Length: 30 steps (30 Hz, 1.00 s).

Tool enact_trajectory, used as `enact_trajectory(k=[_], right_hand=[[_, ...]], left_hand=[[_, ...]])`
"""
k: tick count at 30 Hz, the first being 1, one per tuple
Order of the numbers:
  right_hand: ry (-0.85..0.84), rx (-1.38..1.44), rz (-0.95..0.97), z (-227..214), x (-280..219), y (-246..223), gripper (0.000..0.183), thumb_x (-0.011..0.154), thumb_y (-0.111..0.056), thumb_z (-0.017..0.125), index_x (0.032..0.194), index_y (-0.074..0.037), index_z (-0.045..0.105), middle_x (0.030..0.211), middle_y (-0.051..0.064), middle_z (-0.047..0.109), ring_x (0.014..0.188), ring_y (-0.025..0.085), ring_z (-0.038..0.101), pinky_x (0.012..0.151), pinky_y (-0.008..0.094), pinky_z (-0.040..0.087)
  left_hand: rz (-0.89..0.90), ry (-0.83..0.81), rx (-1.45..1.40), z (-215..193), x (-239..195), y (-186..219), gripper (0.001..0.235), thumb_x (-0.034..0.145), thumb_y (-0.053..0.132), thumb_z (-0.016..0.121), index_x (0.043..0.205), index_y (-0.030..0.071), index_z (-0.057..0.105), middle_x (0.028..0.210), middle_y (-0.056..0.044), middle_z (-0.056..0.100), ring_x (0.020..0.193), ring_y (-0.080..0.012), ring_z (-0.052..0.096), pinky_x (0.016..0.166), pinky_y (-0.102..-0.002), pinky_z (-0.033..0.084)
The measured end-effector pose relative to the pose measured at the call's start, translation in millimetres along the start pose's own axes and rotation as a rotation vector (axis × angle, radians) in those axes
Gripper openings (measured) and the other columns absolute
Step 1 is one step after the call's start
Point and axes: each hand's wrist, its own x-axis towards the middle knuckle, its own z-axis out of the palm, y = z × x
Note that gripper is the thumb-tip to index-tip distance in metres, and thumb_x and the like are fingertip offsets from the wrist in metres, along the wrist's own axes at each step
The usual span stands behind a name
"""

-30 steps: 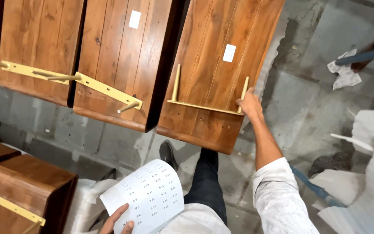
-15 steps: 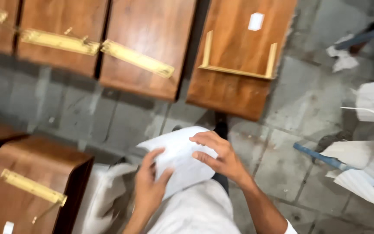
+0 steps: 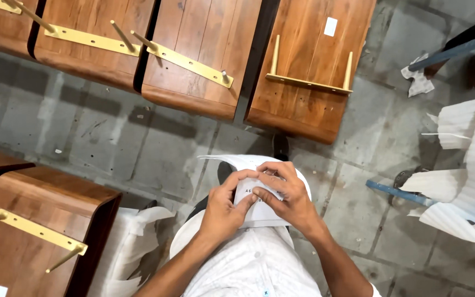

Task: The person walks along rows of upside-down wooden furniture panels fitted with brass leg brackets, holding a printed reference list. They peel small white labels one at a time and press each label onto a panel, matching positions against the list as they move from panel to panel.

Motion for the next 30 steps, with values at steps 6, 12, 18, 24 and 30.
enact_trajectory(k=[6, 12, 18, 24, 30], right_hand=[[-0.004, 0.034, 0.063, 10, -6, 6, 0.033, 0.084, -0.012, 0.082, 0.116, -0.009, 0.075, 0.116, 0.006, 0.068, 0.106, 0.024, 0.062, 0.09, 0.035, 0.053], [-0.047, 0.129, 0.08, 12, -3, 13, 0.032, 0.08, -0.014, 0.085, 0.111, -0.008, 0.077, 0.112, 0.004, 0.07, 0.101, 0.021, 0.063, 0.085, 0.033, 0.052], [0.001, 0.147, 0.077, 16, -5, 21, 0.024, 0.08, -0.011, 0.085, 0.102, -0.006, 0.078, 0.103, 0.003, 0.072, 0.098, 0.02, 0.065, 0.084, 0.032, 0.052], [0.027, 0.192, 0.161, 12, -5, 40, 0.014, 0.082, -0.01, 0.084, 0.092, -0.006, 0.076, 0.097, 0.003, 0.072, 0.095, 0.02, 0.066, 0.083, 0.032, 0.053], [0.139, 0.058, 0.253, -17, 4, 178, 0.016, 0.083, -0.015, 0.083, 0.095, -0.01, 0.074, 0.1, 0.003, 0.073, 0.097, 0.02, 0.067, 0.075, 0.03, 0.057]], left_hand=[[-0.023, -0.195, 0.075, -17, 2, 24, 0.083, 0.08, -0.004, 0.069, 0.153, 0.015, 0.033, 0.09, -0.014, 0.07, 0.074, -0.0224, 0.068, 0.069, -0.028, 0.052], [-0.051, -0.058, 0.233, -5, 5, 2, 0.067, 0.085, -0.008, 0.063, 0.145, 0.018, 0.049, 0.067, -0.017, 0.053, 0.056, -0.0264, 0.052, 0.058, -0.036, 0.046], [-0.086, -0.083, 0.219, -1, 15, 10, 0.069, 0.085, -0.009, 0.062, 0.145, 0.02, 0.045, 0.065, -0.01, 0.053, 0.053, -0.0228, 0.049, 0.058, -0.035, 0.046], [-0.309, -0.077, 0.268, 5, 30, 4, 0.078, 0.082, -0.008, 0.064, 0.149, 0.023, 0.041, 0.074, -0.021, 0.055, 0.064, -0.0267, 0.056, 0.061, -0.039, 0.05], [-0.29, 0.018, 0.226, 1, 30, -22, 0.079, 0.079, -0.006, 0.067, 0.148, 0.017, 0.037, 0.109, -0.024, 0.077, 0.109, -0.0294, 0.075, 0.09, -0.034, 0.054]])
